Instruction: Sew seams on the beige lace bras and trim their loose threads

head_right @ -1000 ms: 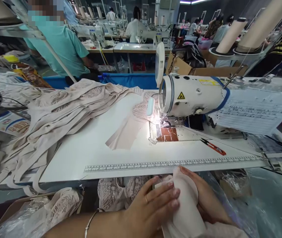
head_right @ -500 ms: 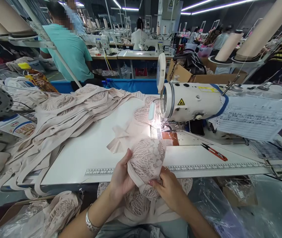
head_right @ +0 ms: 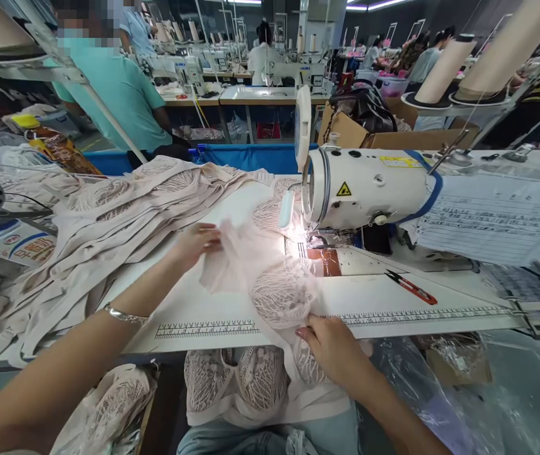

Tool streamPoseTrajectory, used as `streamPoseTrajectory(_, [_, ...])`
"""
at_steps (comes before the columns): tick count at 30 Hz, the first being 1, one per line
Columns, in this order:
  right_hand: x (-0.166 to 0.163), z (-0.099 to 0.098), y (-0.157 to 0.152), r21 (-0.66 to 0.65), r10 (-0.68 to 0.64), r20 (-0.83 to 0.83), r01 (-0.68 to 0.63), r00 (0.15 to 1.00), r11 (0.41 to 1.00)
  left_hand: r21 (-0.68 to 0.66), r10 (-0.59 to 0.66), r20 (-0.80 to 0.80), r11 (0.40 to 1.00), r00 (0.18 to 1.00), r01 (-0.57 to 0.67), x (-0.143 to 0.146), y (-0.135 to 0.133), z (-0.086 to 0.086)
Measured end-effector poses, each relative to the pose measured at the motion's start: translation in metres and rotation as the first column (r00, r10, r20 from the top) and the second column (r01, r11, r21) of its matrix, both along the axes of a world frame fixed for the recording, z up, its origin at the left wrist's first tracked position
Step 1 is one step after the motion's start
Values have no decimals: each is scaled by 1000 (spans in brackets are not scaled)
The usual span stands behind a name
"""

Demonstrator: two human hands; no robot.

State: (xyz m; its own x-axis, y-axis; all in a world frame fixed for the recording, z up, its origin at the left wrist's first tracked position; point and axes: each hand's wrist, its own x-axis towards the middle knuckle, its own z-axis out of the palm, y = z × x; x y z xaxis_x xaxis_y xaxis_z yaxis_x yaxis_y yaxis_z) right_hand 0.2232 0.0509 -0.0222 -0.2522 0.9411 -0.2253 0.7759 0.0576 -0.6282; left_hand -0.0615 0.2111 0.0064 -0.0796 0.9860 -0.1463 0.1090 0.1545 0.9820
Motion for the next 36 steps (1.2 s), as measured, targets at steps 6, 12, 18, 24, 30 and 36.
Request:
streamPoseTrajectory(6, [1, 19, 16, -47, 89, 218, -80, 972, 996, 308, -325, -216, 872, 921, 380, 53, -38, -17])
streamPoseTrajectory(12, [52, 72, 47, -29, 246, 365, -253, 898, 967, 192, -553, -788, 196, 270, 962, 129, -64, -53])
streamPoseTrajectory(18, [57, 39, 106, 266, -26, 314, -61, 949, 962, 246, -476, -824, 190, 308, 951, 128, -41, -62])
streamPoseTrajectory(24, [30, -23, 121, 428, -327, 235, 205, 915, 880, 257, -592, -718, 264, 366, 930, 119, -7, -52])
streamPoseTrajectory(30, [28, -28, 116, 487, -358, 211, 220, 910, 845, 271, -17, -946, 503, 323, 821, 137, -33, -65])
streamPoseTrajectory(36, [23, -32, 117, 562, -298, 193, 144, 935, 815, 246, 218, -961, 384, 171, 890, 135, -42, -64])
